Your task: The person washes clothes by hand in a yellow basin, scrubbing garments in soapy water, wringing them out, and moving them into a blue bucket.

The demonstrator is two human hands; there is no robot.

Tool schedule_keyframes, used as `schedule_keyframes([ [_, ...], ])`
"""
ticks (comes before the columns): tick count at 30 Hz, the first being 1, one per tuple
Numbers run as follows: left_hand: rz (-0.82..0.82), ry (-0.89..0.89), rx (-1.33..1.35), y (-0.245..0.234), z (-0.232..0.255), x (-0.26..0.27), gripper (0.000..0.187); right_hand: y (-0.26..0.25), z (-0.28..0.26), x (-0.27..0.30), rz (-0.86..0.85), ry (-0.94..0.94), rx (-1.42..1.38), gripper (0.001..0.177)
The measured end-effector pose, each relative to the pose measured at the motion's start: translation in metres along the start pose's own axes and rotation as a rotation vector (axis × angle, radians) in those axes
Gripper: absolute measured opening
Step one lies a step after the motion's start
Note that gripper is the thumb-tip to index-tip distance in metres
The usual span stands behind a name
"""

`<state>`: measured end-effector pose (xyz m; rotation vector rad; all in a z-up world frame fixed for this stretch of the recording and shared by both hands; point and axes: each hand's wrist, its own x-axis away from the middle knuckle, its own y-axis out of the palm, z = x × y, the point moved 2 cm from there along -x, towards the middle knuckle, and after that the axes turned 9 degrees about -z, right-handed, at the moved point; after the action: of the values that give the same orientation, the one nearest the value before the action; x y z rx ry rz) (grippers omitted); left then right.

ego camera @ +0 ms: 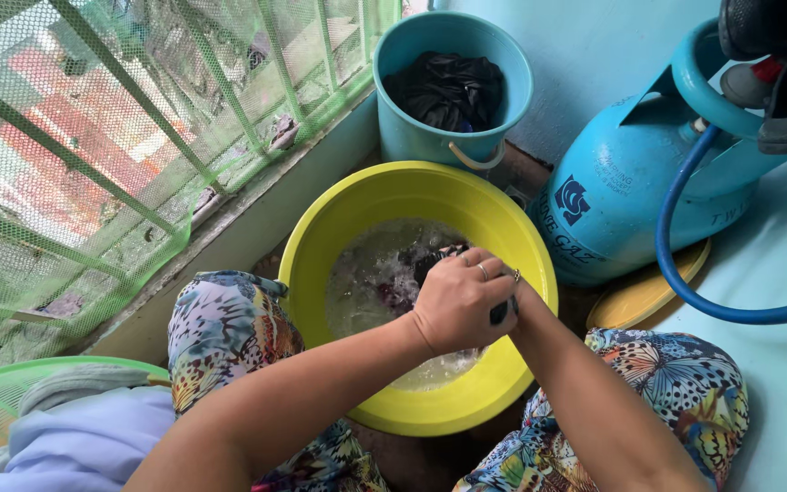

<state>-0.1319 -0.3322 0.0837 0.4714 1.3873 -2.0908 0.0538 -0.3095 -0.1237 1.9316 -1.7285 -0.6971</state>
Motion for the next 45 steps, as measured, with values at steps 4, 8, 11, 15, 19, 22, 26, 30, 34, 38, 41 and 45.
schedule_keyframes([
  [4, -0.050, -0.004, 0.000, 0.005, -0.001, 0.010, 0.025, -0.025, 0.014, -0.001, -0.009, 0.184, 0.181, 0.032],
  [8, -0.015, 0.004, -0.029, 0.007, -0.001, 0.014, 0.028, -0.037, 0.027, 0.002, -0.019, 0.286, 0.310, 0.030],
  [11, -0.025, 0.000, -0.028, 0.010, -0.002, 0.016, 0.028, -0.041, 0.031, 0.008, -0.020, 0.340, 0.368, 0.028],
  [15, -0.030, -0.005, -0.028, 0.012, -0.002, 0.016, 0.028, -0.044, 0.030, 0.005, -0.053, 0.383, 0.593, 0.026],
  [19, -0.021, 0.009, -0.035, 0.011, -0.002, 0.017, 0.031, -0.057, 0.038, 0.008, 0.013, 0.413, 0.244, 0.024],
  [22, -0.016, -0.006, -0.030, 0.013, -0.003, 0.020, 0.027, -0.052, 0.044, 0.005, -0.017, 0.389, 0.100, 0.021],
  [26, 0.006, -0.325, 0.062, 0.030, -0.033, 0.028, 0.017, -0.010, 0.024, 0.018, 0.046, 0.310, 0.011, 0.035],
  [30, 0.264, -1.098, 0.717, 0.056, -0.117, 0.028, 0.032, 0.042, -0.004, -0.013, 0.365, 0.321, -0.387, 0.036],
  [34, 0.541, -1.435, 1.449, 0.077, -0.179, 0.032, 0.046, 0.070, -0.034, -0.032, 0.388, 0.115, -0.497, 0.044],
  [38, 0.513, -1.158, 1.804, 0.088, -0.225, -0.021, 0.052, 0.053, -0.067, -0.087, 0.551, -0.121, -0.185, 0.061],
  [41, 0.430, -0.703, 1.893, 0.064, -0.256, -0.099, 0.045, 0.036, -0.126, -0.140, 0.533, -0.231, -0.019, 0.063],
  [45, 0.528, -1.025, 1.424, 0.011, -0.292, -0.177, 0.062, 0.027, -0.197, -0.218, 0.374, -0.347, 0.080, 0.064],
])
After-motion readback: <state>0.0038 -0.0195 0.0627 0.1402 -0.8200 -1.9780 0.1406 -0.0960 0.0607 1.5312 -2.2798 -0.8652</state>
